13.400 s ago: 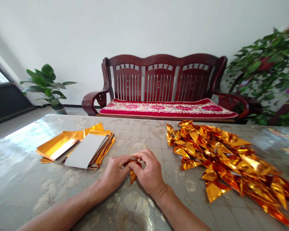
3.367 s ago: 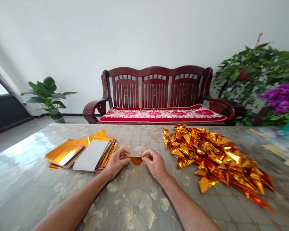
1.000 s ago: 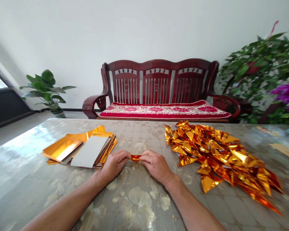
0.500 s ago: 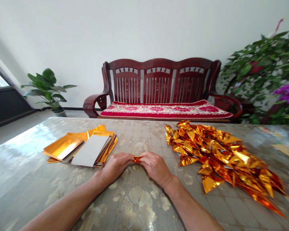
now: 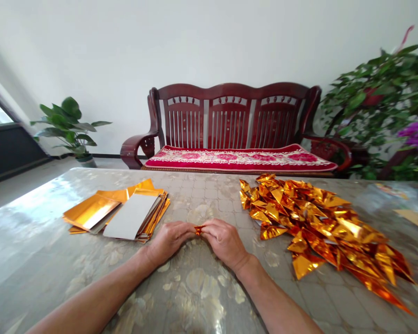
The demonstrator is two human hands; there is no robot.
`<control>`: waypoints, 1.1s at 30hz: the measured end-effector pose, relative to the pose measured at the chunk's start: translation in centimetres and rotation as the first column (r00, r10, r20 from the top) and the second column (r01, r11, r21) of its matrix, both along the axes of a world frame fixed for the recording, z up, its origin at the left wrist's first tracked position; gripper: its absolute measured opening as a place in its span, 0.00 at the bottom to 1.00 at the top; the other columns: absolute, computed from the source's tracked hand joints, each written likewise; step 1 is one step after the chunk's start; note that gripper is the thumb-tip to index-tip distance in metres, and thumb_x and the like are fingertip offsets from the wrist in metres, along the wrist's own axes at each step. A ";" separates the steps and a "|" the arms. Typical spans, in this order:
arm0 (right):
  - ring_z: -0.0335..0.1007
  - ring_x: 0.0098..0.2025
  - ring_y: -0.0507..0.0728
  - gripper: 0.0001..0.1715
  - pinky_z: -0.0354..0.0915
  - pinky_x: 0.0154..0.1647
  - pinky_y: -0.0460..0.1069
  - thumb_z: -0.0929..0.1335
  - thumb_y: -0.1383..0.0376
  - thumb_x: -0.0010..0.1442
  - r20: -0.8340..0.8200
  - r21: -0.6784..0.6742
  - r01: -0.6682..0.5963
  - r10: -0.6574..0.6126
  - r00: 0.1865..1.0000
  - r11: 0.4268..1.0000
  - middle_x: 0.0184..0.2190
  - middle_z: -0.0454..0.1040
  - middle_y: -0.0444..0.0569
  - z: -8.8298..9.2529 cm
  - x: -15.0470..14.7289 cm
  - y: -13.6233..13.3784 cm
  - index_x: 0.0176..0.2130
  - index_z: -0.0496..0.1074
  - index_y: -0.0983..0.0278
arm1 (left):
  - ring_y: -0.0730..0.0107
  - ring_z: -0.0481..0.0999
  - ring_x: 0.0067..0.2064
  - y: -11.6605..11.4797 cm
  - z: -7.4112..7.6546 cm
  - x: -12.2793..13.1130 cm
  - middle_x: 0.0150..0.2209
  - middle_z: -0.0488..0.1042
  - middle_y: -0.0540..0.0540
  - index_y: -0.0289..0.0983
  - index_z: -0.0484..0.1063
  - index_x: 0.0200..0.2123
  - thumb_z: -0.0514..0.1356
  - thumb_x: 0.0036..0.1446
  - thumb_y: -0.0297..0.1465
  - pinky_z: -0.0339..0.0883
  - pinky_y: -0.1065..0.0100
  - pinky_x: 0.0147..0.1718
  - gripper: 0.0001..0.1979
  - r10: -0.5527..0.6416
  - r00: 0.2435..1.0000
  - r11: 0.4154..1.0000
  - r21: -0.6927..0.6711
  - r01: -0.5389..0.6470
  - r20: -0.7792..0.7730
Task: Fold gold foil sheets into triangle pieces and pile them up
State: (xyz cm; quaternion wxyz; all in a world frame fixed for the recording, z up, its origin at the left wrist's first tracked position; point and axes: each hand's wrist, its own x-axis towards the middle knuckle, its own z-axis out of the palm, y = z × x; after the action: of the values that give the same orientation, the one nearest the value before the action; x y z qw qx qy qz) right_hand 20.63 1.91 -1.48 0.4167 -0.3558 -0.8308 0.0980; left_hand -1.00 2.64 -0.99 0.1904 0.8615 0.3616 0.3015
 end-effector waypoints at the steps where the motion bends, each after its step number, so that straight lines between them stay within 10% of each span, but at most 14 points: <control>1: 0.77 0.39 0.55 0.09 0.74 0.42 0.50 0.67 0.67 0.65 0.003 0.018 0.002 -0.002 1.000 1.000 0.38 0.81 0.49 0.0 0.0 0.0 0.40 0.80 0.59 | 0.71 0.78 0.38 0.0 0.0 0.0 0.35 0.80 0.48 0.40 0.76 0.39 0.54 0.68 0.34 0.67 0.73 0.39 0.11 0.004 1.000 1.000 -0.002 -0.004 0.004; 33: 0.71 0.35 0.53 0.12 0.69 0.35 0.46 0.65 0.67 0.67 0.095 0.000 0.042 -0.042 0.995 0.999 0.34 0.71 0.48 0.5 -0.7 -0.4 0.43 0.79 0.58 | 0.70 0.76 0.31 0.4 -0.8 0.4 0.29 0.79 0.52 0.39 0.78 0.34 0.59 0.61 0.28 0.64 0.74 0.31 0.07 0.245 0.965 0.950 -0.220 -0.219 0.095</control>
State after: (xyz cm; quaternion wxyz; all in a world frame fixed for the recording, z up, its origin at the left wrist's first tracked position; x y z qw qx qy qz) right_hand 19.89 1.50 -0.94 0.3782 -0.3778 -0.8419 0.0732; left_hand -0.60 3.01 -1.80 0.2644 0.7683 0.4776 0.3342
